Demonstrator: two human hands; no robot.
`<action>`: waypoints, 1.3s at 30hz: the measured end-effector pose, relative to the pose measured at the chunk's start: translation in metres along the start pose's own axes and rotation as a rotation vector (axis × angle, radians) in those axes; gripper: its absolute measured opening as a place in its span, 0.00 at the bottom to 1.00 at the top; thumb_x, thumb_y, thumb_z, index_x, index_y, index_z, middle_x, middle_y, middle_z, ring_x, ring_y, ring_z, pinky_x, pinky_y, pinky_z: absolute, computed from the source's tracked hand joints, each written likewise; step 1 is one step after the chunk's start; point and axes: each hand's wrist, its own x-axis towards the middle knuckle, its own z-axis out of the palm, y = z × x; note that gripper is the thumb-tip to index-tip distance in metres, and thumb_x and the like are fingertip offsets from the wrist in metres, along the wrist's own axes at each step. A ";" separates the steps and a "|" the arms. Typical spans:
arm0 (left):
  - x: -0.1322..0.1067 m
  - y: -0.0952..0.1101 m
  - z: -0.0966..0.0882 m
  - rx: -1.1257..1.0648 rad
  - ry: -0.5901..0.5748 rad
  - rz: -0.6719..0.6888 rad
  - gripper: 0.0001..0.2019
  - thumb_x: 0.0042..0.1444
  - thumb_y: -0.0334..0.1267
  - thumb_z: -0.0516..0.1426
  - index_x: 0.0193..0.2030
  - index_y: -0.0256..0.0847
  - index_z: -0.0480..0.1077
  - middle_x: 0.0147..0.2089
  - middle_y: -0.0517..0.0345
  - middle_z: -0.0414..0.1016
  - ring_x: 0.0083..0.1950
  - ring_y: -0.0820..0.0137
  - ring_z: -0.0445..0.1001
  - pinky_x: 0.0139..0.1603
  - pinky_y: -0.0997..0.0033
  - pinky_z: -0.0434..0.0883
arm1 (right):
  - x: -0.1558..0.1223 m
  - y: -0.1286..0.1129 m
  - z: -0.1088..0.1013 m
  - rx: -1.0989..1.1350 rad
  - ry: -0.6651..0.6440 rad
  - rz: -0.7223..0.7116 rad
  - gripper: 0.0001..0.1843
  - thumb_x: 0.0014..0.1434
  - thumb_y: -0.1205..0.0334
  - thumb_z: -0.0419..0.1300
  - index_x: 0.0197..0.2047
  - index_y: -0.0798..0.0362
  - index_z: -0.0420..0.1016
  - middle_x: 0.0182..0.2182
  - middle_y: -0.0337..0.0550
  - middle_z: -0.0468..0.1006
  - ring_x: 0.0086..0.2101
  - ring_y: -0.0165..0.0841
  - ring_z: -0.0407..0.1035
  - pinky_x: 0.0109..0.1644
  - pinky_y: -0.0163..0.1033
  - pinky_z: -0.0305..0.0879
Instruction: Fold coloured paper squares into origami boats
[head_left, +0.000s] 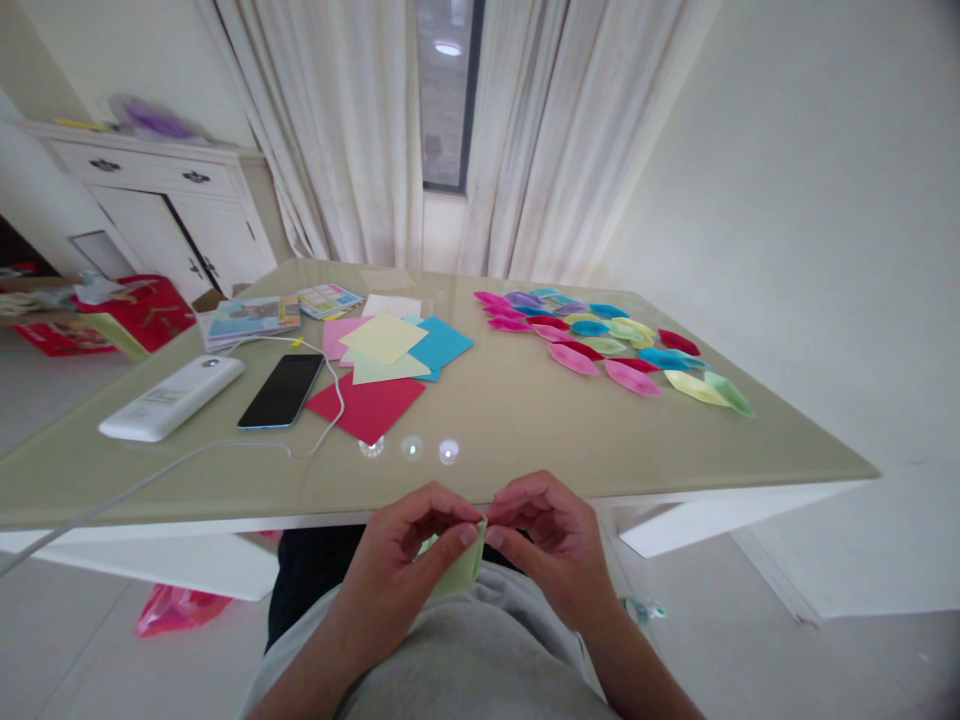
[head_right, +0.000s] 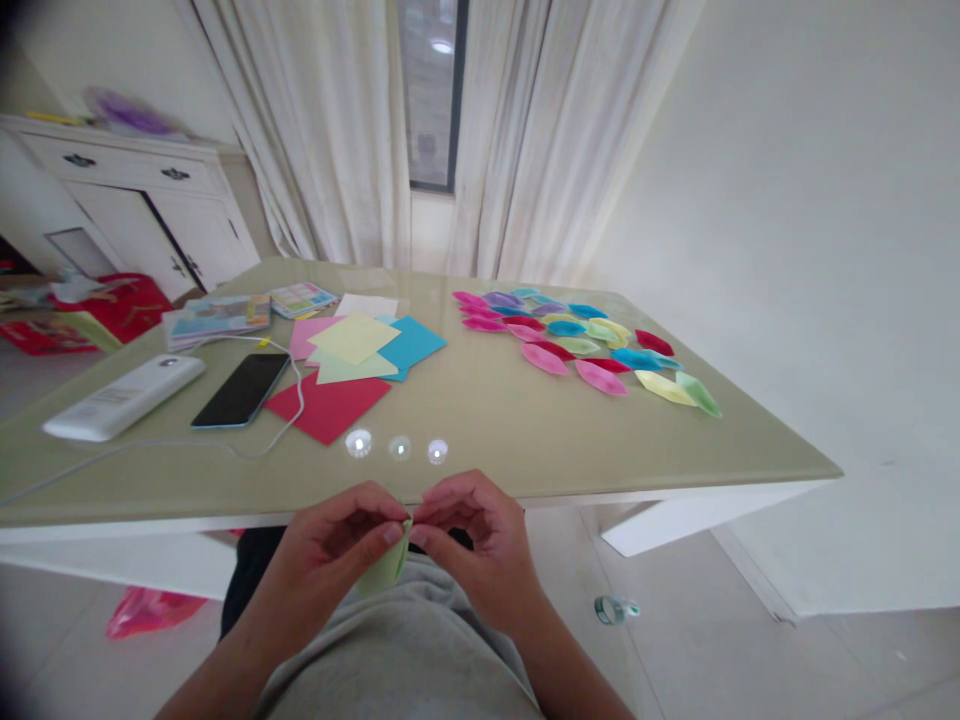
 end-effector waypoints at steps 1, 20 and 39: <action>0.000 0.001 0.000 0.002 0.000 -0.001 0.04 0.66 0.41 0.66 0.43 0.44 0.82 0.38 0.59 0.81 0.40 0.71 0.79 0.43 0.76 0.75 | 0.000 0.000 0.000 0.005 0.000 0.006 0.16 0.56 0.67 0.79 0.45 0.47 0.82 0.37 0.38 0.87 0.37 0.29 0.82 0.45 0.32 0.80; -0.001 0.001 0.002 0.160 0.027 0.075 0.02 0.66 0.37 0.65 0.41 0.44 0.79 0.37 0.60 0.81 0.39 0.71 0.80 0.42 0.75 0.76 | 0.003 -0.014 -0.004 -0.277 -0.120 -0.155 0.08 0.65 0.67 0.71 0.47 0.46 0.85 0.38 0.42 0.84 0.38 0.32 0.80 0.44 0.34 0.77; -0.015 0.001 -0.067 0.611 0.009 0.156 0.08 0.67 0.44 0.64 0.50 0.48 0.78 0.60 0.52 0.80 0.53 0.63 0.83 0.52 0.70 0.80 | 0.009 -0.003 -0.027 -0.442 0.056 -0.341 0.08 0.69 0.70 0.64 0.44 0.46 0.82 0.40 0.45 0.81 0.42 0.36 0.77 0.45 0.39 0.75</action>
